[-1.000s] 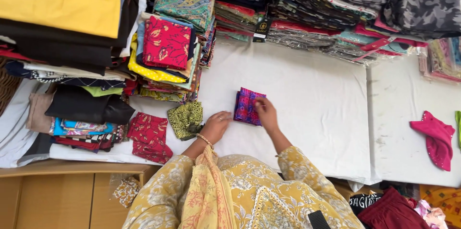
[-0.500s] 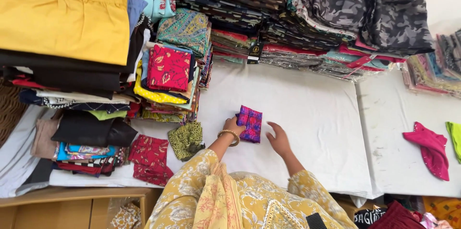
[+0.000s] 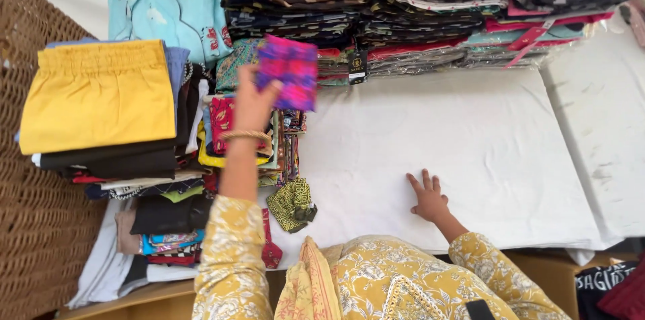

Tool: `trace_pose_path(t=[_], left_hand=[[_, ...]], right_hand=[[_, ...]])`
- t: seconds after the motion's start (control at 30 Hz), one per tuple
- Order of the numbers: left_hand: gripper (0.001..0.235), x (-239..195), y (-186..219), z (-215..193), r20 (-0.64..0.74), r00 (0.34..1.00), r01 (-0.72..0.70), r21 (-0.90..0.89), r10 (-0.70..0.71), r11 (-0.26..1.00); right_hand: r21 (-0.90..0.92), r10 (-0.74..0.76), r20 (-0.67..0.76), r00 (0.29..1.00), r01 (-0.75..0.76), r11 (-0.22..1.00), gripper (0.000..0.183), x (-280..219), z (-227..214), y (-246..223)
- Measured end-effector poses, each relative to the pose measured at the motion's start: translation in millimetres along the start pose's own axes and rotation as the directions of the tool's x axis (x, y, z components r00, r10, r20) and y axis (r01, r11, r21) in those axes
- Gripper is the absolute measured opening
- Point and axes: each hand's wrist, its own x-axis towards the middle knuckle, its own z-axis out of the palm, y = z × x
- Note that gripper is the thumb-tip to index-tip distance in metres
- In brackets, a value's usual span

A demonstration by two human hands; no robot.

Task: The person folds several pieces of patterned fabric on a white table. They unfold each item, fold it into a neat rectangle, and place it on a growing stack to the left. The items include a brown patterned cloth, a black and white striped cloth, a yellow dotted cloth, a blue striped cloth, a red patterned cloth, a purple patterned cloth, and a green patterned cloth.

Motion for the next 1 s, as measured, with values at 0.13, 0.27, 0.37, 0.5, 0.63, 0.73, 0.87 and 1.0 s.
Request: trace_pose_path(t=[0.13, 0.27, 0.37, 0.5, 0.63, 0.73, 0.87, 1.0], left_hand=[[0.043, 48.8, -23.3, -50.7, -0.155, 0.946, 0.295, 0.045, -0.285, 0.954], [0.045, 98.2, -117.0, -83.4, -0.232, 0.964, 0.127, -0.019, -0.128, 0.992], [0.045, 94.2, -109.1, -79.7, -0.254, 0.953, 0.139, -0.115, -0.164, 0.984], [0.042, 86.5, -92.1, -74.0, -0.379, 0.921, 0.099, 0.001, -0.091, 0.995], [0.048, 72.1, -51.1, -61.0, -0.343, 0.937, 0.121, 0.126, -0.071, 0.985], [0.069, 67.0, -35.8, -50.2, -0.322, 0.871, -0.009, 0.745, 0.372, 0.667], [0.070, 69.2, -11.2, -27.5, -0.116, 0.993, 0.102, 0.942, 0.024, 0.319], [0.082, 82.8, -31.6, -29.9, 0.038, 0.955, 0.040, 0.966, -0.296, 0.255]], right_hand=[[0.029, 0.009, 0.026, 1.000, -0.010, 1.000, 0.117, -8.2, -14.3, -8.3], [0.030, 0.019, 0.039, 0.999, -0.021, 0.999, 0.117, -9.4, -17.9, -10.0], [0.027, 0.022, 0.042, 0.999, -0.023, 0.999, 0.117, -10.2, -16.3, -8.0], [0.036, 0.021, 0.041, 0.999, -0.023, 0.999, 0.117, -9.1, -15.9, -7.6], [0.037, 0.018, 0.033, 0.999, -0.019, 0.999, 0.117, -11.3, -17.1, -7.4], [0.038, 0.009, 0.030, 1.000, -0.010, 0.999, 0.116, -13.2, -18.0, -8.3], [0.036, 0.012, 0.029, 0.999, -0.013, 0.999, 0.117, -10.2, -15.8, -8.1], [0.035, 0.023, 0.038, 0.999, -0.024, 0.999, 0.116, -11.2, -19.1, -7.5]])
